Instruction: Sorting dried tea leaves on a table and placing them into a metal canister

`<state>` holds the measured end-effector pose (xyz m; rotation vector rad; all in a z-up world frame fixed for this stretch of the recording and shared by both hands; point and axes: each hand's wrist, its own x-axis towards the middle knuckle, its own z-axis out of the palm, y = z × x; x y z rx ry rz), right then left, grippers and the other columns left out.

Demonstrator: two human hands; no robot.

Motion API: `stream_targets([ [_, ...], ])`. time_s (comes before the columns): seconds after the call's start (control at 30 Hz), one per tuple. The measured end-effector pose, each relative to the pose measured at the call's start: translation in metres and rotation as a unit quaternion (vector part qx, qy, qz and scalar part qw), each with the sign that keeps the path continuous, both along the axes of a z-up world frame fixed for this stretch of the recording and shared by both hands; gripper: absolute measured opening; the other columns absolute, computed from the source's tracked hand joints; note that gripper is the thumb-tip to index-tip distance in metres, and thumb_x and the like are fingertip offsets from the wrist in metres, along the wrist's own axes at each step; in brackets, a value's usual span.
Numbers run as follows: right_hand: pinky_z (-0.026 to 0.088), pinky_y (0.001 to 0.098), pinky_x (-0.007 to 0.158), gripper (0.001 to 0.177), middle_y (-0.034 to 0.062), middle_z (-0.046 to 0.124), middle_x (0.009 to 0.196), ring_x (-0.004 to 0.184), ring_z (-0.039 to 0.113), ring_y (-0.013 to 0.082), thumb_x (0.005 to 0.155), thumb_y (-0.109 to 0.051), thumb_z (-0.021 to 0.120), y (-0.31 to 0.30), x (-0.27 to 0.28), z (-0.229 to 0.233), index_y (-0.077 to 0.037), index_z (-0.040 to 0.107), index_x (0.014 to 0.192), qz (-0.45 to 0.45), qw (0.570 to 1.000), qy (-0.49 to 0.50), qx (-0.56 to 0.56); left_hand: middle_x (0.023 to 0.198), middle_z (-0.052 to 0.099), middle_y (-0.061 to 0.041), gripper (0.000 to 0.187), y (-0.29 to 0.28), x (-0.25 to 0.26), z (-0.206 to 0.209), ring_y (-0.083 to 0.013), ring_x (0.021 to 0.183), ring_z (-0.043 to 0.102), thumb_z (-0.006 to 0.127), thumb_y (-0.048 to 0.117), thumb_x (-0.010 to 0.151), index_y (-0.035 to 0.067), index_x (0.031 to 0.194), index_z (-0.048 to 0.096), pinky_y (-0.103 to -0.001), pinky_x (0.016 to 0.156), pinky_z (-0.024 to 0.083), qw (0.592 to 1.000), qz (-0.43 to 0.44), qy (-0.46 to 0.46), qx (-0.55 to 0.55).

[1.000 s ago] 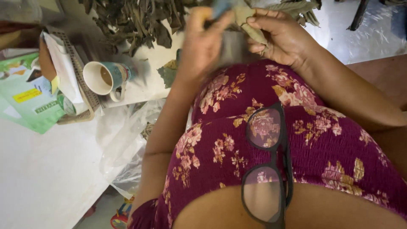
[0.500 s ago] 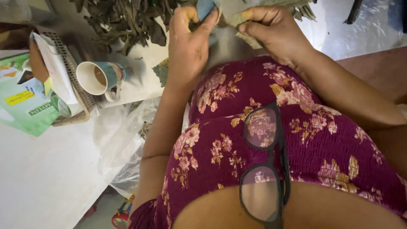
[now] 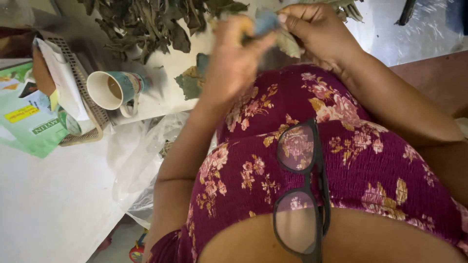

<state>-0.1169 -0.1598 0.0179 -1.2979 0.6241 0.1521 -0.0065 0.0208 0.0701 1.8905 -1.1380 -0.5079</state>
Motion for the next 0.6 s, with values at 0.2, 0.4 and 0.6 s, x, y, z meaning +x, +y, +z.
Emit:
stream_targets([
  [0.2, 0.055, 0.0175, 0.054, 0.009, 0.0020, 0.073, 0.084, 0.062, 0.062, 0.0064, 0.106, -0.014, 0.068, 0.001, 0.003, -0.010, -0.011, 0.076, 0.106, -0.065, 0.989, 0.021, 0.134, 0.109, 0.051, -0.015, 0.017, -0.007, -0.011, -0.017, -0.0323, 0.107, 0.049, 0.066, 0.011, 0.103, -0.002, 0.097, 0.058, -0.043, 0.091, 0.053, 0.993, -0.089, -0.062, -0.053],
  [0.4, 0.057, 0.0163, 0.058, 0.007, 0.0005, 0.075, 0.090, 0.067, 0.066, 0.0042, 0.106, -0.017, 0.069, -0.002, 0.004, -0.005, -0.014, 0.076, 0.105, -0.059, 0.993, 0.033, 0.097, 0.112, 0.050, -0.015, 0.019, -0.016, -0.018, -0.011, -0.0284, 0.103, 0.052, 0.060, 0.024, 0.102, 0.008, 0.098, 0.050, -0.041, 0.091, 0.053, 0.994, -0.080, 0.078, -0.012],
  [0.6, 0.050, 0.0171, 0.078, 0.013, -0.0059, 0.074, 0.100, 0.082, 0.064, 0.0008, 0.113, -0.017, 0.063, -0.001, 0.009, -0.008, -0.014, 0.074, 0.107, 0.005, 0.995, -0.080, -0.066, 0.089, 0.050, -0.006, 0.011, -0.003, 0.016, 0.015, -0.0194, 0.071, 0.041, 0.063, 0.013, 0.104, 0.005, 0.101, 0.056, -0.032, 0.056, 0.038, 0.998, 0.008, 0.063, 0.014],
])
